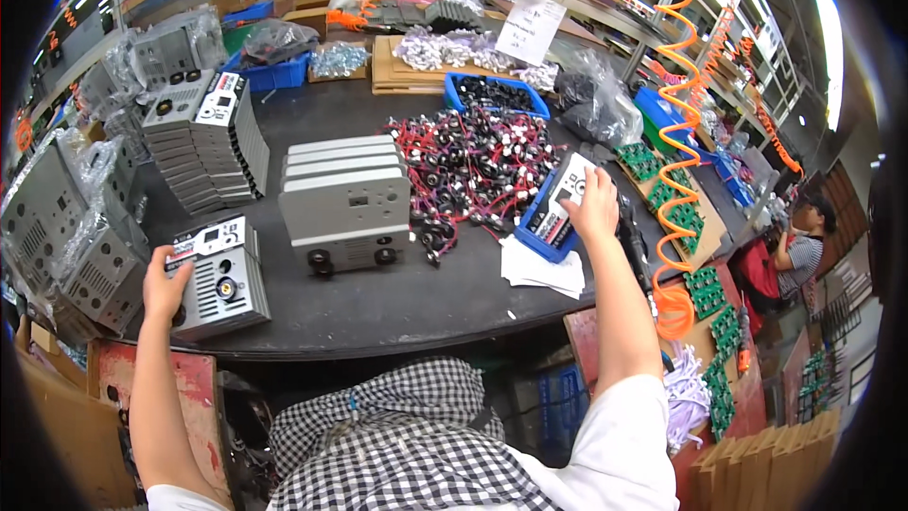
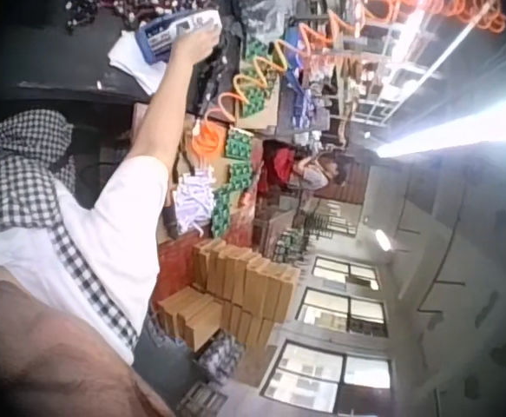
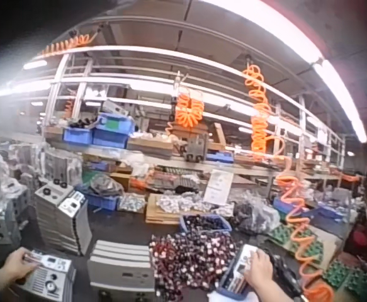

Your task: Applying labels to the front panels of metal electronic enclosures.

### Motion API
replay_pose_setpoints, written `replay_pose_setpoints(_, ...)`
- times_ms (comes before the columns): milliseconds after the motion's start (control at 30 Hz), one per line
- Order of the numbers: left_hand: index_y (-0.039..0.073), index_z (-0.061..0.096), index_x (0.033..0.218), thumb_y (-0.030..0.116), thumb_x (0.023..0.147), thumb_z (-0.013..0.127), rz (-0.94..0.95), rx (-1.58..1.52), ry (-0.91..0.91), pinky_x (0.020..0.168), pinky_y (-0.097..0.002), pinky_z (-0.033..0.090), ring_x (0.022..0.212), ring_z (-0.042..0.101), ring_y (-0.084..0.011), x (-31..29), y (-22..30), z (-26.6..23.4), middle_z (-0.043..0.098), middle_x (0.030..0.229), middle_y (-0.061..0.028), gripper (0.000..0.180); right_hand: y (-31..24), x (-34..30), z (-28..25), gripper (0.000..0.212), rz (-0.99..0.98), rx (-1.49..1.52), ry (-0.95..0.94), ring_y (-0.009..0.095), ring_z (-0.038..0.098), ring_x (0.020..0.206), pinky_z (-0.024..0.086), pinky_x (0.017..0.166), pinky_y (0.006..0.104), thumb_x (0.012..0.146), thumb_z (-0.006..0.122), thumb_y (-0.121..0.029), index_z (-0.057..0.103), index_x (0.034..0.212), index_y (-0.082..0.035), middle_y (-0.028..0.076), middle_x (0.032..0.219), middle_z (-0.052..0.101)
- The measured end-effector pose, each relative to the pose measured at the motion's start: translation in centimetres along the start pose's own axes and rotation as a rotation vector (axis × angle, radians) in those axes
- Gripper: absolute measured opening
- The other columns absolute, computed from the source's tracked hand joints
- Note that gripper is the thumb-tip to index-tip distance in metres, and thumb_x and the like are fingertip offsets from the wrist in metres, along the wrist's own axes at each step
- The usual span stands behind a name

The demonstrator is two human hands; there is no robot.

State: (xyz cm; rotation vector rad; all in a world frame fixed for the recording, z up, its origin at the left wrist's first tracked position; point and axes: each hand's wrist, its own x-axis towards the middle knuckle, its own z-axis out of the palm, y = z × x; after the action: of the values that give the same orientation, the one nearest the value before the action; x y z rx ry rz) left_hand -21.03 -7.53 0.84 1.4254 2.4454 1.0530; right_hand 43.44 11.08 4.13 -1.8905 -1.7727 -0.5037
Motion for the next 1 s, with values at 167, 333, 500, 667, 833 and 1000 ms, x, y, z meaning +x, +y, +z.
replay_pose_setpoints(167,0.007,0.052,0.115,0.023,0.08,0.068,0.173,0.124,0.293,0.091,-0.0369,0.041,0.105,0.053,-0.0307,-2.5,3.3,-0.9,0.052,0.113,-0.0152,0.042,0.0,2.1,-0.3,0.064,0.069,-0.17,-0.207,0.026,0.047,0.114,0.041,0.092,0.0411,0.064,0.079,-0.029,0.052,0.119,-0.01,0.006,0.122,0.051)
replay_pose_setpoints(333,0.001,0.054,0.109,0.004,0.085,0.061,0.338,-0.604,0.205,0.096,-0.0336,0.04,0.11,0.05,-0.0219,-7.7,9.8,1.5,0.051,0.117,-0.0112,0.025,0.6,0.6,0.7,0.056,-0.072,-0.263,0.035,0.024,0.051,0.109,0.041,0.09,0.0397,0.064,0.078,-0.03,0.056,0.111,-0.01,0.003,0.121,0.054)
replay_pose_setpoints(500,0.001,0.055,0.099,-0.003,0.082,0.059,0.44,-0.764,0.059,0.094,-0.0311,0.04,0.104,0.051,-0.019,-13.2,14.0,4.6,0.051,0.113,-0.0108,0.018,0.3,0.4,-0.5,0.033,-0.092,-0.219,0.136,0.026,0.057,0.101,0.046,0.079,0.04,0.071,0.074,-0.026,0.058,0.097,-0.013,0.006,0.111,0.06)
replay_pose_setpoints(667,-0.003,0.058,0.092,-0.001,0.081,0.06,0.46,-0.87,-0.135,0.084,-0.0275,0.044,0.093,0.054,-0.0171,-15.4,16.4,4.7,0.056,0.098,-0.01,0.011,-1.1,-0.7,-5.5,0.024,-0.164,0.192,0.223,0.035,0.061,0.068,0.046,0.058,0.0444,0.08,0.067,-0.026,0.052,0.081,-0.007,0.014,0.072,0.063)
replay_pose_setpoints(833,-0.003,0.06,0.105,0.014,0.076,0.068,0.68,-0.784,-0.237,0.089,-0.0365,0.045,0.101,0.058,-0.0302,-17.0,19.7,5.1,0.058,0.114,-0.019,0.034,-12.4,-9.9,-11.8,0.01,-0.324,0.835,0.027,0.03,0.059,0.063,0.046,0.054,0.0392,0.084,0.059,-0.007,0.052,0.077,-0.004,0.014,0.067,0.055)
replay_pose_setpoints(1000,-0.005,0.048,0.126,0.03,0.072,0.074,0.869,-0.855,-0.371,0.102,-0.044,0.035,0.126,0.042,-0.0407,-20.0,22.9,5.5,0.042,0.133,-0.0297,0.07,-20.3,-19.2,-11.9,0.021,-0.206,1.711,-0.318,0.019,0.061,0.083,0.051,0.069,0.0301,0.08,0.063,-0.003,0.055,0.099,0.001,0.01,0.091,0.052)
